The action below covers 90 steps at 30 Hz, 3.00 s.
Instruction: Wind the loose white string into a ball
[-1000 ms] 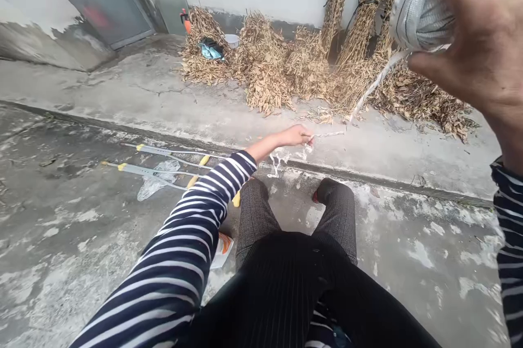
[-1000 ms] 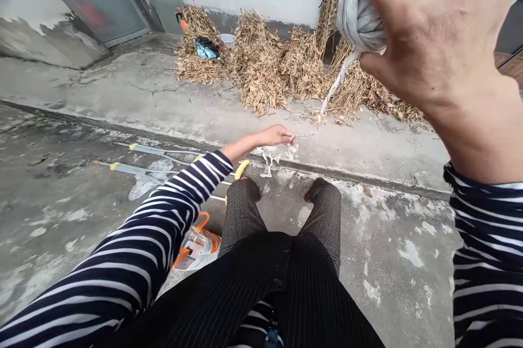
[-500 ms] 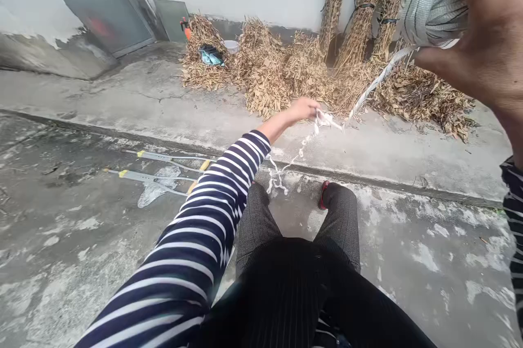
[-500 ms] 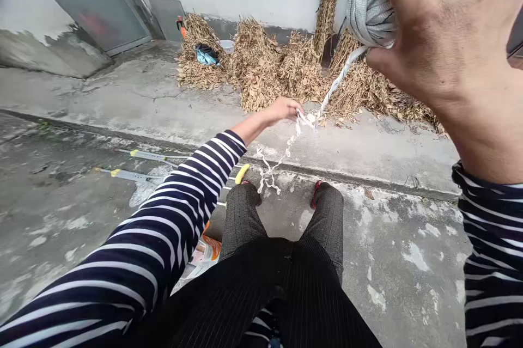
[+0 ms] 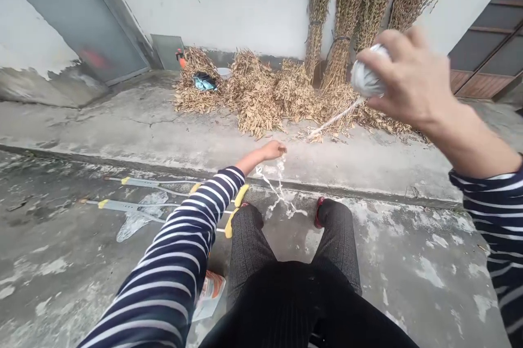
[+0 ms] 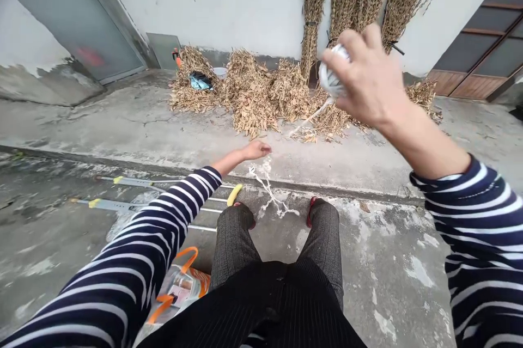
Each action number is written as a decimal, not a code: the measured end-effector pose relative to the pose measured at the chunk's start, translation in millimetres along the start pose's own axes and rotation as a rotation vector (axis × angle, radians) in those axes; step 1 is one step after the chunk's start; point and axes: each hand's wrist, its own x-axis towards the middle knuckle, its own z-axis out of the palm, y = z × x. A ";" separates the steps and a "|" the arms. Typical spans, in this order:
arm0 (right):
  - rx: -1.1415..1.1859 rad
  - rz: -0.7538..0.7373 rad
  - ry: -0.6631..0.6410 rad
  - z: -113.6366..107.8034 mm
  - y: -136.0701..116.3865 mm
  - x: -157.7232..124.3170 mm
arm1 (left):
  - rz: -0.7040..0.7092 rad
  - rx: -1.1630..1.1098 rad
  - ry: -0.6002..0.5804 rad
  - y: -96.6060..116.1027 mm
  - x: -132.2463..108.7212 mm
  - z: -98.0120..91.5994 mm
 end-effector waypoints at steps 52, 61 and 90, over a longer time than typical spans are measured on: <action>0.611 0.426 0.461 147.7 -101.5 -123.3 | -0.127 -0.580 0.208 12.5 -116.1 110.4; 0.630 0.322 0.383 139.8 -101.4 -111.6 | 0.075 -1.001 0.113 93.3 -92.7 140.3; 0.524 0.146 0.311 125.8 -120.3 -93.3 | 0.119 -1.104 0.303 94.2 -105.1 131.3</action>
